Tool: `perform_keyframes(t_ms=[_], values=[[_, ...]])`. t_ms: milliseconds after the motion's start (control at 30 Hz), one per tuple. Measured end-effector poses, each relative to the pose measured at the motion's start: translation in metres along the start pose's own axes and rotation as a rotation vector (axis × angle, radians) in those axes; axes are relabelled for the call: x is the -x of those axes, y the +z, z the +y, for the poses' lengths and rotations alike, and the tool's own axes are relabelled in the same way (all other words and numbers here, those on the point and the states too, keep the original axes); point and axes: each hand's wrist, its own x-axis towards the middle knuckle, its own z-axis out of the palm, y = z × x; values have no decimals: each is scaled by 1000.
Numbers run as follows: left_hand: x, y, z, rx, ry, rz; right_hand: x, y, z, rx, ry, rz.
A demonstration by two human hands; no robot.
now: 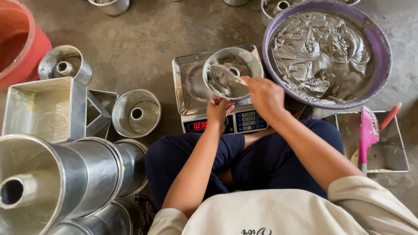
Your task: The person scoops a gray paste from a large purple bowl and fills multiple metal molds placed on a digital scale. They use a ladle to transfer the paste and a spatula to smooth the surface inside each mold before moving it aside.
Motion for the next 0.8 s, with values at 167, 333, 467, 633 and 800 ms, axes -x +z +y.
perform_keyframes(t_ms=[167,333,467,633,800], values=[[17,-7,18,3,80,38,-12,14,-16,78,-20,-140],[25,-7,33,15,44,1,8,22,-4,-14,134,-291],[28,-6,36,9,55,-10,19,33,30,-362,392,-360],[30,-15,41,-34,20,-12,27,33,68,-1672,1039,-496],[38,-48,51,30,39,44,66,-48,108,-1436,684,193]])
